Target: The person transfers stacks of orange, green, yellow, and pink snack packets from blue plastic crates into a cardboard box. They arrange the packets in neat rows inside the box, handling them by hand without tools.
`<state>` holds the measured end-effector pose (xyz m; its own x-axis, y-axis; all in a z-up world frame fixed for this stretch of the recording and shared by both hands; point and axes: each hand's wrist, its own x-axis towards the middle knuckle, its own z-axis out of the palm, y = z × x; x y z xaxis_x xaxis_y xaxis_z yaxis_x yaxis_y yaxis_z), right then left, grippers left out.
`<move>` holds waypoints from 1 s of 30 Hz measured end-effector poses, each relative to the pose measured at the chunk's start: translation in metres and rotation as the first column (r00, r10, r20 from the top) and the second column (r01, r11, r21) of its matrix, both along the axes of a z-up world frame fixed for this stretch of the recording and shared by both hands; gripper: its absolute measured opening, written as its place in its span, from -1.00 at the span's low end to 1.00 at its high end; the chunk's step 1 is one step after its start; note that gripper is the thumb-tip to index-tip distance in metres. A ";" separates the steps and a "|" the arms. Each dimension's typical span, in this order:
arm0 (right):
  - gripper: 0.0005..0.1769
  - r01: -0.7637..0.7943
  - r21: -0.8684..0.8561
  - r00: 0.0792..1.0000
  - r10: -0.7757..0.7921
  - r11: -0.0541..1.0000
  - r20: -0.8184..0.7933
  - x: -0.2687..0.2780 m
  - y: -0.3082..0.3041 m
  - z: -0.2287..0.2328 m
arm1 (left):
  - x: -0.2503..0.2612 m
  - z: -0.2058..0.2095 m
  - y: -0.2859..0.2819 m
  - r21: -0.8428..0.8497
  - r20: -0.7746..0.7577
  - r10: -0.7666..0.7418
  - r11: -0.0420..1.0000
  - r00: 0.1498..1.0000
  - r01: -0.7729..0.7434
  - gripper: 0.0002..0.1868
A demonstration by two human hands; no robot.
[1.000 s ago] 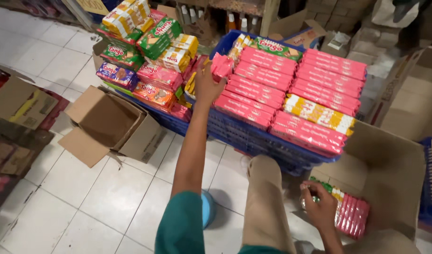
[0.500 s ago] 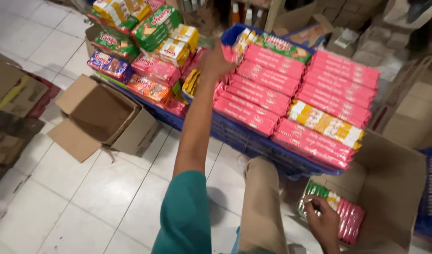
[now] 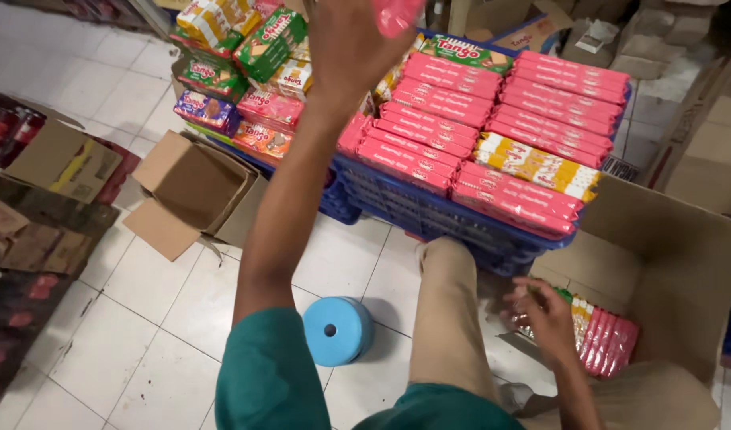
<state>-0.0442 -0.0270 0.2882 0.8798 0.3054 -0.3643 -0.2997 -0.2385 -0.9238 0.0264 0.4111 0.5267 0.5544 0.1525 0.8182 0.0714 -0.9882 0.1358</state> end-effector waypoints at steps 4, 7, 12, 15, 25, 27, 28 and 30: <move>-0.41 -0.078 0.566 0.973 0.186 0.821 -0.136 0.042 -0.022 -0.024 | -0.037 0.002 -0.089 0.061 0.065 -0.133 0.990 0.989 0.129 -0.13; -0.01 -0.043 0.685 0.940 0.261 0.727 -0.218 0.056 -0.031 0.042 | -0.063 -0.015 -0.168 -0.005 -0.004 -0.309 0.951 0.951 0.309 0.03; -0.25 0.169 0.745 0.945 0.109 0.645 -0.308 0.050 -0.083 0.097 | -0.091 -0.048 -0.297 -0.052 -0.205 -0.555 0.828 0.806 0.558 -0.02; -0.24 0.409 0.573 0.885 -0.155 0.711 -0.440 0.043 -0.116 0.103 | -0.095 -0.074 -0.364 0.061 -0.199 -0.621 0.764 0.758 0.642 -0.36; -0.33 0.598 0.302 0.730 -0.349 0.743 -0.588 0.061 -0.249 -0.179 | -0.066 -0.296 -0.456 0.036 -0.331 -0.839 0.446 0.432 0.894 0.13; -0.17 0.566 0.243 0.789 -0.432 0.788 -0.438 0.064 -0.240 -0.183 | -0.048 -0.331 -0.424 -0.249 -0.494 -0.791 0.526 0.360 0.814 -0.12; 0.03 0.535 0.178 0.835 -0.484 0.826 -0.262 0.069 -0.234 -0.187 | -0.037 -0.350 -0.407 -0.473 -0.623 -0.743 0.607 0.246 0.638 -0.32; 0.11 0.519 0.086 0.841 -0.491 0.850 -0.227 0.088 -0.221 -0.180 | -0.020 -0.431 -0.385 -0.577 -0.659 -0.712 0.686 0.243 0.444 -0.34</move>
<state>0.0437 -0.2481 0.1086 0.8441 -0.1025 -0.5264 -0.5148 0.1200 -0.8489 0.0069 0.0260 0.0953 0.9082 -0.4145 -0.0587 -0.3038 -0.7490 0.5888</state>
